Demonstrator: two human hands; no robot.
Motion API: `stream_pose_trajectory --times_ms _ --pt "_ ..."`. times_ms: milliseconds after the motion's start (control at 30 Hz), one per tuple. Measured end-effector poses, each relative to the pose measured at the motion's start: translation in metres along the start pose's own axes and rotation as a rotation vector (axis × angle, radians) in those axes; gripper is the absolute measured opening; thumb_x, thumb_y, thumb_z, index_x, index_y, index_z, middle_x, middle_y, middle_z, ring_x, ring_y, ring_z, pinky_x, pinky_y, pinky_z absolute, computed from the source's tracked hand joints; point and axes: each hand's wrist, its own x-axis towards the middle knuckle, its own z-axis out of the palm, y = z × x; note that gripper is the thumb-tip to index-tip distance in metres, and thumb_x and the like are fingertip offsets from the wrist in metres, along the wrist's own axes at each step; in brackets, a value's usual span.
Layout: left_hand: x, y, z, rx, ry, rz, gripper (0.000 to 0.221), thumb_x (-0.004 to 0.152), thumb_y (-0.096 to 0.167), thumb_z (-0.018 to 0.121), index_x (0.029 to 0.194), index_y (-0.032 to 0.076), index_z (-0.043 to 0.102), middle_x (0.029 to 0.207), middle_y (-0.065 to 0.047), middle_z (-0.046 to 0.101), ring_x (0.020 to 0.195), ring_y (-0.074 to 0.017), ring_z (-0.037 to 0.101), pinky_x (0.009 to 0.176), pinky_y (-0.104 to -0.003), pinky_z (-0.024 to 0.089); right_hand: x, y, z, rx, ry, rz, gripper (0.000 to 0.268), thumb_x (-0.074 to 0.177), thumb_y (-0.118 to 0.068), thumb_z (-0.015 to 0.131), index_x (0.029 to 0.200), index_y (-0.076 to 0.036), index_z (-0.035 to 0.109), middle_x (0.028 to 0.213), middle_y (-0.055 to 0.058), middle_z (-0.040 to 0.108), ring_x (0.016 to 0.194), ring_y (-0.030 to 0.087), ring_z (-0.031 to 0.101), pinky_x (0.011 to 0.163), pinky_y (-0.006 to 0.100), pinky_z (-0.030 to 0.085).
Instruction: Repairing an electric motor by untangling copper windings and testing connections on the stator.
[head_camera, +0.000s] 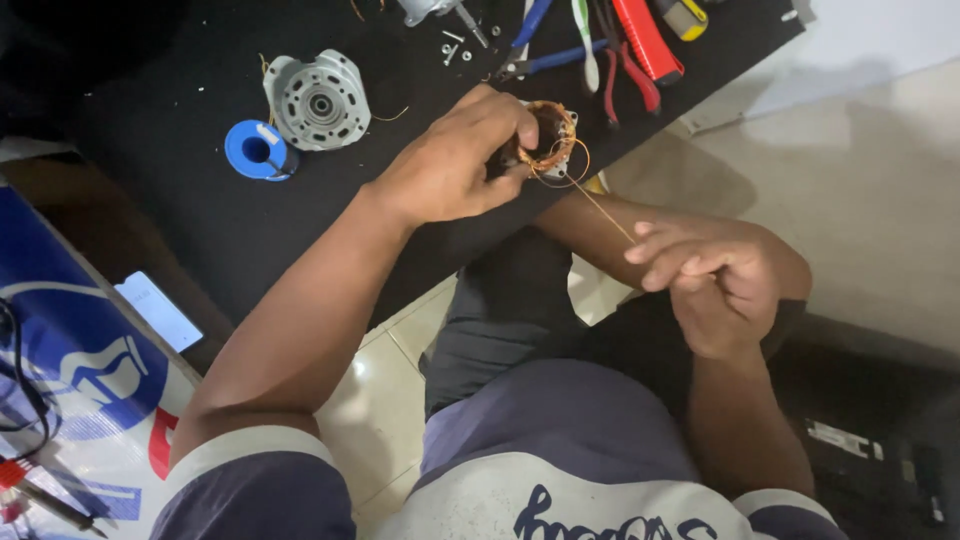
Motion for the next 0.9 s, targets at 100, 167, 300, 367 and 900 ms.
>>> stream_pose_trajectory --times_ms 100,167,300,367,900 --pt "0.004 0.006 0.002 0.067 -0.013 0.025 0.028 0.079 0.001 0.072 0.104 0.004 0.061 0.109 -0.010 0.063 0.101 -0.0303 0.056 0.088 -0.037 0.049 -0.010 0.018 -0.006 0.103 0.046 -0.015 0.013 0.108 -0.007 0.049 0.116 -0.017 0.050 0.086 0.003 0.064 0.097 0.023 0.068 0.120 0.046 0.048" --pt "0.003 0.011 0.003 0.075 -0.009 0.031 0.028 0.078 -0.001 0.075 0.103 0.005 0.065 0.110 -0.009 0.063 0.103 -0.0300 0.057 0.089 -0.037 0.050 -0.006 0.017 0.006 0.100 0.093 -0.030 0.013 0.108 -0.006 0.048 0.116 -0.016 0.048 0.085 0.004 0.063 0.089 0.021 0.066 0.113 0.045 0.052" --pt "0.007 0.014 0.002 0.129 -0.035 0.039 0.027 0.080 -0.001 0.084 0.102 0.005 0.070 0.112 -0.009 0.062 0.103 -0.0302 0.058 0.090 -0.038 0.051 -0.015 0.033 0.016 0.326 0.120 0.055 0.015 0.104 -0.004 0.050 0.117 -0.012 0.047 0.083 0.008 0.056 0.077 0.018 0.054 0.089 0.040 0.054" --pt "0.005 0.011 0.004 0.165 -0.048 0.044 0.025 0.082 0.001 0.083 0.103 0.005 0.069 0.112 -0.010 0.062 0.103 -0.0309 0.058 0.091 -0.039 0.050 -0.031 0.021 0.017 0.417 0.099 0.164 0.010 0.104 -0.007 0.053 0.113 -0.011 0.048 0.083 0.008 0.057 0.075 0.018 0.052 0.082 0.037 0.049" --pt "0.010 0.015 0.005 0.231 -0.032 0.047 0.024 0.080 -0.005 0.085 0.096 0.002 0.069 0.109 -0.010 0.063 0.097 -0.0311 0.054 0.089 -0.039 0.048 -0.087 -0.019 -0.026 0.227 0.194 0.328 0.017 0.100 0.000 0.055 0.112 -0.012 0.055 0.082 0.001 0.059 0.072 0.011 0.056 0.097 0.036 0.052"
